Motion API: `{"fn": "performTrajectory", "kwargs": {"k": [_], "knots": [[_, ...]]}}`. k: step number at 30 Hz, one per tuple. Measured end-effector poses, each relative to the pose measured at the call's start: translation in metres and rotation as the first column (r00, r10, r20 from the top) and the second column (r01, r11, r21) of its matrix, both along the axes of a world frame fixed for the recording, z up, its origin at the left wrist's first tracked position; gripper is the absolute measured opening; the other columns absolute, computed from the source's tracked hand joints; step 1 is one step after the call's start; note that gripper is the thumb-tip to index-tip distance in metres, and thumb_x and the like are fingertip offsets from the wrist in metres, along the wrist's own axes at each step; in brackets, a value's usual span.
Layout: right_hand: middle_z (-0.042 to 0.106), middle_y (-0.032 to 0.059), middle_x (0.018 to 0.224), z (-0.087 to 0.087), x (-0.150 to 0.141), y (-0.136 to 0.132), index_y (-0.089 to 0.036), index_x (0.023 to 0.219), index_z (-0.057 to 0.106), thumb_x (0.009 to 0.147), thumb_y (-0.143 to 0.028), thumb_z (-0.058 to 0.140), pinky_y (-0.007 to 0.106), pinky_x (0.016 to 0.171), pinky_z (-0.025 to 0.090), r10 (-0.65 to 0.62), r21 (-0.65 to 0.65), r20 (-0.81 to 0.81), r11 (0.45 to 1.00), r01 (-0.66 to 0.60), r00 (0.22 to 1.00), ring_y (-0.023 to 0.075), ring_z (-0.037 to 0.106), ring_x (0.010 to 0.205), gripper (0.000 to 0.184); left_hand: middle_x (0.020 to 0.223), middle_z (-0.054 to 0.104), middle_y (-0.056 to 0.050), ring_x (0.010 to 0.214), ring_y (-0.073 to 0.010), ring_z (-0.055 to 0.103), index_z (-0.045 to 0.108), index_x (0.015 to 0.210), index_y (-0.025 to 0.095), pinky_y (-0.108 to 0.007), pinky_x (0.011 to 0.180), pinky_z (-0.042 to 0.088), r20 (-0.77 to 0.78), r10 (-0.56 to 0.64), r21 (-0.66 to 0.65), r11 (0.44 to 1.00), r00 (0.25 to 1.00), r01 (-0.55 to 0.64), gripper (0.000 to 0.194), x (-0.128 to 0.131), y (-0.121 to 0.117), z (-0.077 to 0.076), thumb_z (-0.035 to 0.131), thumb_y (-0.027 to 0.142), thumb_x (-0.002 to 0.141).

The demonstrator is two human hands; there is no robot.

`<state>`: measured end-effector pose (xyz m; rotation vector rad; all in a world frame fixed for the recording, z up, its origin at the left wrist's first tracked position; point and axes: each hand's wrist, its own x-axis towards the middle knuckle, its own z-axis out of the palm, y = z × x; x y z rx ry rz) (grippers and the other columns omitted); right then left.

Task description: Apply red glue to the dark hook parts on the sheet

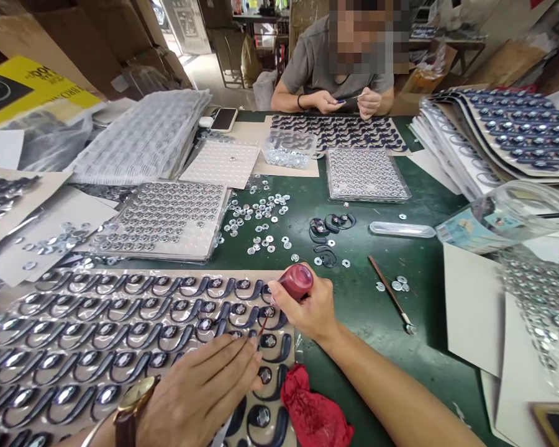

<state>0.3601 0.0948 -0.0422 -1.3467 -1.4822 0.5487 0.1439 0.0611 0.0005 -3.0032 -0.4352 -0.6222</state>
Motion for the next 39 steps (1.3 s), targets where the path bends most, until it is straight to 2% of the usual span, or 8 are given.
{"fn": "performTrajectory", "kwargs": {"k": [5,11,14,18,26,39], "knots": [[0.062,-0.0001,0.067,0.0013,0.0004,-0.0006,-0.018,0.077,0.061,0.080,-0.029,0.066,0.025,0.056,0.046,-0.017,0.032,-0.028,0.999,0.018,0.999,0.0129,0.058,0.054,0.012,0.103,0.070,-0.014,0.096,-0.0236,0.067,0.066,0.105,0.004,-0.036,0.085,0.056,0.026,0.017,0.020,1.000,1.000,-0.018,0.034,0.0027,0.0022,0.0053,0.034,0.012,0.095],[0.063,0.0003,0.067,0.0020,0.0003,-0.0012,-0.018,0.077,0.062,0.080,-0.030,0.065,0.025,0.055,0.047,-0.021,0.036,-0.079,0.999,0.024,0.997,0.0130,0.058,0.054,0.012,0.101,0.071,-0.013,0.093,-0.0238,0.068,0.066,0.105,0.004,-0.037,0.083,0.056,0.037,0.028,0.008,1.000,0.999,-0.029,0.033,0.0037,0.0027,0.0044,0.036,0.012,0.095],[0.064,-0.0005,0.061,0.0026,0.0003,-0.0015,-0.019,0.080,0.061,0.083,-0.032,0.063,0.026,0.055,0.049,-0.029,-0.019,-0.159,0.999,0.026,0.987,0.0145,0.060,0.052,0.013,0.101,0.071,-0.014,0.095,-0.0240,0.068,0.066,0.105,0.004,-0.037,0.085,0.056,0.043,0.029,0.003,1.000,0.999,-0.029,0.033,0.0039,0.0025,0.0051,0.035,0.012,0.096],[0.066,-0.0008,0.056,0.0024,-0.0001,-0.0002,-0.019,0.080,0.060,0.086,-0.031,0.060,0.028,0.057,0.051,0.010,-0.113,-0.219,0.993,-0.035,0.976,0.0160,0.063,0.050,0.014,0.099,0.071,-0.014,0.095,-0.0223,0.068,0.066,0.103,0.004,-0.034,0.085,0.055,0.062,0.025,0.010,1.000,0.998,-0.025,0.034,0.0049,0.0033,0.0075,0.034,0.010,0.096],[0.067,-0.0006,0.056,0.0018,0.0006,0.0024,-0.019,0.076,0.061,0.083,-0.030,0.064,0.028,0.060,0.049,-0.004,-0.078,-0.060,0.997,-0.001,0.998,0.0158,0.062,0.052,0.013,0.097,0.072,-0.011,0.093,-0.0210,0.068,0.067,0.102,0.006,-0.033,0.082,0.057,0.048,0.037,0.022,0.999,0.998,-0.039,0.033,0.0047,0.0040,0.0090,0.035,0.012,0.096],[0.064,0.0008,0.057,0.0018,-0.0014,0.0018,-0.018,0.077,0.061,0.083,-0.036,0.062,0.028,0.057,0.047,-0.007,-0.070,-0.004,0.997,0.007,1.000,0.0163,0.060,0.051,0.019,0.105,0.069,-0.014,0.097,-0.0245,0.066,0.066,0.107,0.005,-0.037,0.085,0.055,0.032,0.047,-0.001,0.999,0.998,-0.046,0.028,0.0011,0.0013,0.0019,0.043,0.015,0.094]]}}
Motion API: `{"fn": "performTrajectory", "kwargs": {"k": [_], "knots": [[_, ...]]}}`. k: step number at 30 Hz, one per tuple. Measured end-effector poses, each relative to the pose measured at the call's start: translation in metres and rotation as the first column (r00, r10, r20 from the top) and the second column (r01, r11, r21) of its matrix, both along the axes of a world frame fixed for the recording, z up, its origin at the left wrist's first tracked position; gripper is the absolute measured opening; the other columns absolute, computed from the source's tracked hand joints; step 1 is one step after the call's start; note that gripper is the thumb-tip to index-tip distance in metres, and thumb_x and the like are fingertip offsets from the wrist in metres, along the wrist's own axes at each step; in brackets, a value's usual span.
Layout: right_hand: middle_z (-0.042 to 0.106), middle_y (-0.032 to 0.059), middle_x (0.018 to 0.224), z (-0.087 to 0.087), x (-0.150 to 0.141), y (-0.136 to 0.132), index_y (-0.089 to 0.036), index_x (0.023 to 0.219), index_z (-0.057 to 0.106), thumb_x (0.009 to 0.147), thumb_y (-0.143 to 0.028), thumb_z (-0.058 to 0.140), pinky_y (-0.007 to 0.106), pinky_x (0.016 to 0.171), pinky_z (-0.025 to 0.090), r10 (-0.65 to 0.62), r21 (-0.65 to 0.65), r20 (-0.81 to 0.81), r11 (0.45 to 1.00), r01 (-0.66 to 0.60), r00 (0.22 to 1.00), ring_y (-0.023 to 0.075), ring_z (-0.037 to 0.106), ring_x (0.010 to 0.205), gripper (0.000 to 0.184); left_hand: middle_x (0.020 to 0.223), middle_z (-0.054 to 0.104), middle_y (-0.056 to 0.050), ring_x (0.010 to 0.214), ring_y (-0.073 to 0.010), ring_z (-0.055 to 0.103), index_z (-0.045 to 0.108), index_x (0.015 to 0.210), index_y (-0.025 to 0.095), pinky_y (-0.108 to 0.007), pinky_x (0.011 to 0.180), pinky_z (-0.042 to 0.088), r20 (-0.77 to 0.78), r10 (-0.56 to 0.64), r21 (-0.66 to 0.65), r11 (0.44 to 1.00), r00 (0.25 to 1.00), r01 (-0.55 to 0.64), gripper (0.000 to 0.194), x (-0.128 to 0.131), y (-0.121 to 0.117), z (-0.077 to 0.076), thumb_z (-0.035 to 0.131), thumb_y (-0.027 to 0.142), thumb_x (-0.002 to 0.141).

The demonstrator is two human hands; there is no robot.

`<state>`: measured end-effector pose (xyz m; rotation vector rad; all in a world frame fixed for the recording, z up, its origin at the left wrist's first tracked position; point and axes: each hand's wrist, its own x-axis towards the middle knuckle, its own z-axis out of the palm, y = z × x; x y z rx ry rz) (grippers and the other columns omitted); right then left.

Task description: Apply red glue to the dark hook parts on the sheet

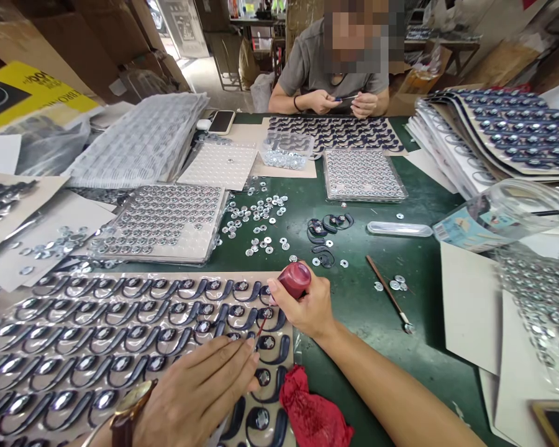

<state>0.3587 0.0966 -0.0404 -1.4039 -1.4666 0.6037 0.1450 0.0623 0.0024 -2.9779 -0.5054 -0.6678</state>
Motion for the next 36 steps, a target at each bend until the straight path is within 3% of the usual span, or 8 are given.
{"fn": "performTrajectory", "kwargs": {"k": [6,12,21,26,33,36], "knots": [[0.061,0.0009,0.050,0.006,0.003,0.000,-0.019,0.063,0.059,0.086,-0.038,0.057,0.029,0.058,0.048,0.015,-0.032,0.040,0.999,-0.013,0.999,0.0158,0.057,0.048,0.030,0.106,0.069,-0.014,0.099,-0.0249,0.065,0.065,0.109,0.004,-0.038,0.086,0.055,-0.001,-0.008,-0.038,0.999,1.000,0.008,0.027,-0.001,0.000,-0.002,0.045,0.015,0.093],[0.061,-0.0004,0.050,0.004,0.003,-0.001,-0.019,0.067,0.060,0.085,-0.039,0.059,0.027,0.056,0.049,-0.013,-0.037,-0.006,0.999,0.013,1.000,0.0152,0.057,0.047,0.027,0.105,0.070,-0.011,0.097,-0.0237,0.066,0.065,0.107,0.006,-0.039,0.085,0.056,0.036,0.002,-0.088,0.996,0.999,0.001,0.022,0.000,0.002,-0.002,0.055,0.014,0.090],[0.063,0.0006,0.051,0.008,0.002,-0.002,-0.019,0.062,0.058,0.086,-0.034,0.057,0.028,0.059,0.050,0.052,-0.023,-0.005,0.998,-0.052,0.999,0.0149,0.058,0.048,0.029,0.101,0.071,-0.011,0.095,-0.0190,0.067,0.063,0.107,0.008,-0.034,0.082,0.056,0.129,0.035,-0.283,0.959,0.991,0.003,0.022,-0.004,0.015,0.004,0.050,0.010,0.090],[0.064,0.0009,0.053,0.009,0.001,-0.002,-0.020,0.063,0.060,0.085,-0.035,0.058,0.028,0.059,0.050,0.065,-0.017,0.004,0.998,-0.065,0.998,0.0157,0.060,0.049,0.027,0.098,0.072,-0.008,0.090,-0.0154,0.068,0.064,0.106,0.012,-0.031,0.081,0.056,0.222,0.123,-0.415,0.909,0.967,-0.020,0.021,-0.005,0.023,0.006,0.053,0.008,0.088],[0.066,0.0016,0.060,0.007,-0.003,-0.006,-0.020,0.071,0.061,0.082,-0.036,0.062,0.026,0.055,0.049,0.067,0.029,0.024,0.997,-0.068,0.997,0.0154,0.061,0.051,0.020,0.093,0.073,-0.004,0.086,-0.0137,0.069,0.066,0.096,0.017,-0.028,0.078,0.056,0.281,0.274,-0.619,0.784,0.920,-0.045,0.015,-0.007,0.033,0.002,0.055,0.011,0.089],[0.066,0.0010,0.058,0.010,-0.001,-0.005,-0.019,0.073,0.060,0.083,-0.037,0.063,0.026,0.053,0.050,0.072,0.008,-0.076,0.997,-0.071,0.995,0.0154,0.061,0.050,0.020,0.094,0.073,-0.004,0.085,-0.0137,0.069,0.066,0.097,0.017,-0.028,0.077,0.056,0.289,0.292,-0.626,0.778,0.912,-0.051,0.015,-0.008,0.034,0.001,0.055,0.011,0.089]]}}
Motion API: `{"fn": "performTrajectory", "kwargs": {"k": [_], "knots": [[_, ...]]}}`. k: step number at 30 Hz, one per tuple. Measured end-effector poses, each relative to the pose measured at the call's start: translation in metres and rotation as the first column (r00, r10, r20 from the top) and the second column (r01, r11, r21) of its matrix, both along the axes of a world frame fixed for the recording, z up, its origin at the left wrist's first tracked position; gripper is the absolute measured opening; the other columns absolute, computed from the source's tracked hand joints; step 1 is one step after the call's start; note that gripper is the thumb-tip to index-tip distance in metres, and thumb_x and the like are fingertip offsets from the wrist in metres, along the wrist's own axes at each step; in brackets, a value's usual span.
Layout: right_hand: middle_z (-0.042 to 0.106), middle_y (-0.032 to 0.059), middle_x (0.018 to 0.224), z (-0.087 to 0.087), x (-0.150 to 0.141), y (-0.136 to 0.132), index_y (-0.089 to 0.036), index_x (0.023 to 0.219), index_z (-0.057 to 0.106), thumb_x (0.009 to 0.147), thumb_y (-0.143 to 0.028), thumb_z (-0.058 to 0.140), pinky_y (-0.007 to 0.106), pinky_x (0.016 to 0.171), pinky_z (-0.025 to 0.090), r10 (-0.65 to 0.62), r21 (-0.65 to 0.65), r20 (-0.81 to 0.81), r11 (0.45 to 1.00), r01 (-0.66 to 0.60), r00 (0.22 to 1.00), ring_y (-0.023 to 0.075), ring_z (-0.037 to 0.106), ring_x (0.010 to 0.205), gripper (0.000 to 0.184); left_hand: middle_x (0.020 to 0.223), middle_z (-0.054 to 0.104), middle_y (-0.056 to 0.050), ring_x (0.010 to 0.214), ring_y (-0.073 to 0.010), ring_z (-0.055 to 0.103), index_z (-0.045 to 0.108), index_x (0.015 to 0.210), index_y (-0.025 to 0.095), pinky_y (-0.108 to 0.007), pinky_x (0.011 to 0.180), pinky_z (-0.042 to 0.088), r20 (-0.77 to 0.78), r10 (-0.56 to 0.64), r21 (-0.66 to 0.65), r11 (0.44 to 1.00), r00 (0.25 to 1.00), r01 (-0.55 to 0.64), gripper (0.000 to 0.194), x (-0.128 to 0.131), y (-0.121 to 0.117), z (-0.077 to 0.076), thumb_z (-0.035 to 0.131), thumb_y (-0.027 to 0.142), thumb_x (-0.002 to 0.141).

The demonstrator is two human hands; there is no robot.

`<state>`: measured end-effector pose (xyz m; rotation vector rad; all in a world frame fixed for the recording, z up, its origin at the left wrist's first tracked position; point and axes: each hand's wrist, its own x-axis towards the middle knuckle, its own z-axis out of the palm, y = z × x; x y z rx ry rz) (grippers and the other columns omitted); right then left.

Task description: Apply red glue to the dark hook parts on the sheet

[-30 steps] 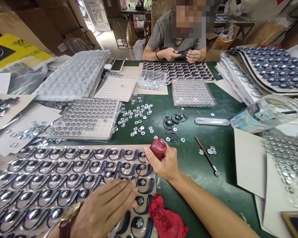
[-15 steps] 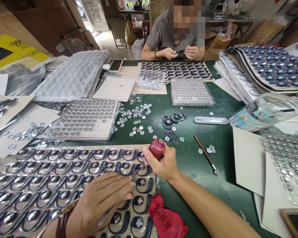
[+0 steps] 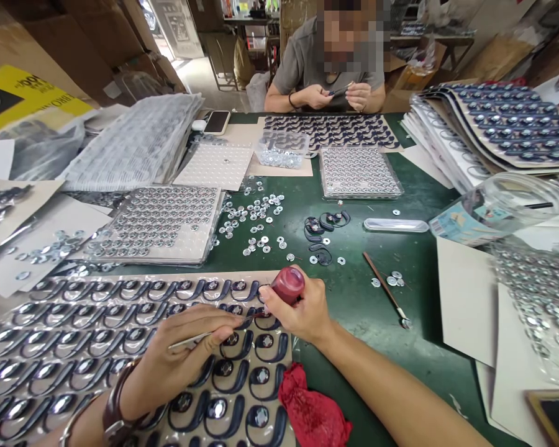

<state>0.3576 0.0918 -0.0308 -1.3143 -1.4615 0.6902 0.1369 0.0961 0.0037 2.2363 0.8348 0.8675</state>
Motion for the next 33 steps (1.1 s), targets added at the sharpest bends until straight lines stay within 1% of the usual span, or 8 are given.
{"fn": "performTrajectory", "kwargs": {"k": [4,8,11,16,19,23,27,33], "knots": [[0.067,0.0003,0.056,0.007,0.008,0.013,-0.019,0.076,0.060,0.087,-0.039,0.059,0.027,0.055,0.051,0.003,-0.065,-0.174,0.998,-0.014,0.985,0.0157,0.063,0.051,0.023,0.095,0.073,-0.004,0.087,-0.0129,0.069,0.065,0.103,0.016,-0.028,0.080,0.055,-0.028,-0.035,0.100,0.994,0.999,0.038,0.016,0.000,-0.004,0.002,0.056,0.012,0.090],[0.066,0.0007,0.059,0.005,0.010,0.030,-0.018,0.071,0.061,0.080,-0.040,0.067,0.029,0.059,0.052,-0.099,-0.014,-0.041,0.995,0.098,0.994,0.0161,0.062,0.053,0.025,0.100,0.071,-0.007,0.094,-0.0158,0.067,0.062,0.109,0.012,-0.031,0.083,0.054,-0.179,-0.078,0.351,0.926,0.981,0.138,0.021,0.002,-0.005,0.000,0.056,0.011,0.089],[0.066,0.0014,0.059,-0.003,0.007,0.035,-0.017,0.074,0.060,0.084,-0.039,0.062,0.030,0.062,0.053,-0.136,0.019,-0.066,0.990,0.137,0.989,0.0169,0.063,0.054,0.024,0.104,0.070,-0.008,0.098,-0.0187,0.066,0.062,0.109,0.010,-0.035,0.084,0.054,-0.266,-0.043,0.454,0.875,0.963,0.165,0.020,0.007,-0.001,-0.003,0.056,0.012,0.090],[0.066,0.0004,0.060,-0.011,0.004,0.033,-0.018,0.079,0.060,0.086,-0.036,0.061,0.028,0.059,0.053,-0.128,0.022,-0.120,0.991,0.131,0.985,0.0159,0.063,0.052,0.019,0.097,0.071,-0.007,0.091,-0.0170,0.067,0.063,0.103,0.009,-0.033,0.078,0.056,-0.284,-0.045,0.493,0.850,0.958,0.186,0.018,0.017,0.008,-0.001,0.049,0.014,0.094],[0.066,-0.0008,0.057,-0.011,0.003,0.032,-0.019,0.078,0.060,0.085,-0.035,0.062,0.027,0.054,0.051,-0.101,0.027,-0.099,0.994,0.104,0.990,0.0155,0.062,0.050,0.017,0.096,0.072,-0.010,0.089,-0.0199,0.068,0.064,0.102,0.007,-0.036,0.076,0.058,-0.298,-0.046,0.533,0.821,0.953,0.206,0.019,0.020,0.007,0.000,0.049,0.014,0.093],[0.067,-0.0006,0.058,-0.014,0.002,0.031,-0.020,0.083,0.060,0.085,-0.033,0.062,0.029,0.058,0.053,-0.048,0.004,-0.078,0.999,0.049,0.996,0.0165,0.063,0.051,0.014,0.099,0.070,-0.016,0.091,-0.0255,0.068,0.064,0.104,0.002,-0.040,0.078,0.058,-0.388,-0.036,0.607,0.742,0.921,0.285,0.022,0.021,-0.001,-0.005,0.049,0.011,0.091],[0.068,0.0006,0.059,-0.020,0.003,0.030,-0.019,0.087,0.060,0.084,-0.033,0.063,0.030,0.060,0.053,-0.022,-0.014,-0.030,1.000,0.021,0.999,0.0178,0.064,0.054,0.014,0.104,0.068,-0.020,0.094,-0.0297,0.067,0.064,0.106,0.000,-0.041,0.081,0.057,-0.465,0.008,0.659,0.671,0.885,0.340,0.026,0.022,-0.009,-0.010,0.053,0.016,0.089],[0.068,0.0003,0.060,-0.021,0.003,0.030,-0.019,0.084,0.060,0.083,-0.033,0.064,0.030,0.062,0.052,-0.062,0.026,0.042,0.998,0.061,0.997,0.0173,0.063,0.054,0.015,0.107,0.067,-0.021,0.096,-0.0290,0.067,0.063,0.107,0.000,-0.041,0.084,0.054,-0.483,0.029,0.670,0.657,0.875,0.347,0.027,0.021,-0.011,-0.013,0.047,0.015,0.091]]}}
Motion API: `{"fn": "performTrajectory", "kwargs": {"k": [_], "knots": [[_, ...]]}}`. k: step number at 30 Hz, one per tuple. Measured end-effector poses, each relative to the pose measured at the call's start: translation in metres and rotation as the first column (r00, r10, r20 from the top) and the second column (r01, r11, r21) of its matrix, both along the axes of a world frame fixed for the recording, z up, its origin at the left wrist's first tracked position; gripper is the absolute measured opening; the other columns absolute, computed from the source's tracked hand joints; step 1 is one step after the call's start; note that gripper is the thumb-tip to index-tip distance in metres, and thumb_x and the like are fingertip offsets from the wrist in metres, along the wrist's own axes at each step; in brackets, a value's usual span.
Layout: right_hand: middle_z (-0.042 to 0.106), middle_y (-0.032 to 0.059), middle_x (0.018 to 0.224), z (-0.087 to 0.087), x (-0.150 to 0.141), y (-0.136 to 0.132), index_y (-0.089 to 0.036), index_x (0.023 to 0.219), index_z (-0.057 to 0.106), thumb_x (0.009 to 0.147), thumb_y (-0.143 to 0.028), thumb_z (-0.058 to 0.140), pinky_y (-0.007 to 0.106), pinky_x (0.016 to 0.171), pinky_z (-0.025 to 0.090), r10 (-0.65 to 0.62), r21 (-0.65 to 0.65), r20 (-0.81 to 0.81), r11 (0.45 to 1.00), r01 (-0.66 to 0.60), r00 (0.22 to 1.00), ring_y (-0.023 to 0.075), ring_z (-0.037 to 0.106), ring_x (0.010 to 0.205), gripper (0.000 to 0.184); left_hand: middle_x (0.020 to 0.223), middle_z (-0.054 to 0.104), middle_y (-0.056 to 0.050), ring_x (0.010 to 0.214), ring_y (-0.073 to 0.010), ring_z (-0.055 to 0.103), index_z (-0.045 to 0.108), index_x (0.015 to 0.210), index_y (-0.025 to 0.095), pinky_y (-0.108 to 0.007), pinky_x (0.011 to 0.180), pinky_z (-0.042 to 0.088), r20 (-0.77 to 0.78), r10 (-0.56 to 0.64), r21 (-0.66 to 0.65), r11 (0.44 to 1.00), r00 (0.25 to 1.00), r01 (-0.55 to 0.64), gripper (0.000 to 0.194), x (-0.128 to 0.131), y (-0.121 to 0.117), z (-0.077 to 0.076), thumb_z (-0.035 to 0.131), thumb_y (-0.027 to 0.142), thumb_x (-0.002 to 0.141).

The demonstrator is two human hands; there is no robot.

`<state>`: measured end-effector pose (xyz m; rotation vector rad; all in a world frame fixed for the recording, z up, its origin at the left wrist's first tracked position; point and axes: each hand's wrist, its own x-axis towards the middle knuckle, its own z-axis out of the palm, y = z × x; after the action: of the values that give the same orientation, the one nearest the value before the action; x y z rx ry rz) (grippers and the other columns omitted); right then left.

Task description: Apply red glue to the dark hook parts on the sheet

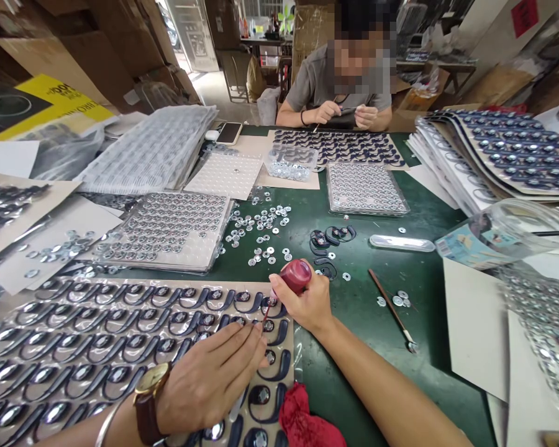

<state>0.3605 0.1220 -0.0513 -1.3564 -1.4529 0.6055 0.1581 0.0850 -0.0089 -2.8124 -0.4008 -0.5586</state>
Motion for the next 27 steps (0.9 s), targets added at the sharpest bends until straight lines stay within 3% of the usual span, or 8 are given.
{"fn": "performTrajectory", "kwargs": {"k": [7,27], "knots": [[0.067,-0.0003,0.061,0.0058,-0.0007,0.0018,-0.019,0.078,0.061,0.082,-0.034,0.065,0.027,0.058,0.049,-0.067,0.062,0.034,0.996,0.065,0.997,0.0153,0.061,0.053,0.016,0.107,0.068,-0.019,0.097,-0.0266,0.066,0.063,0.108,0.002,-0.039,0.084,0.055,-0.010,0.015,0.018,1.000,1.000,-0.015,0.027,0.0008,0.0007,0.0017,0.046,0.017,0.093],[0.066,0.0002,0.059,0.0030,0.0031,-0.0009,-0.019,0.078,0.062,0.083,-0.036,0.063,0.029,0.060,0.052,-0.111,0.015,0.006,0.994,0.111,0.994,0.0166,0.063,0.053,0.018,0.108,0.066,-0.020,0.098,-0.0274,0.066,0.062,0.109,0.001,-0.040,0.085,0.054,0.011,0.014,-0.020,1.000,1.000,-0.013,0.026,-0.0003,0.0006,-0.0007,0.048,0.016,0.092]]}}
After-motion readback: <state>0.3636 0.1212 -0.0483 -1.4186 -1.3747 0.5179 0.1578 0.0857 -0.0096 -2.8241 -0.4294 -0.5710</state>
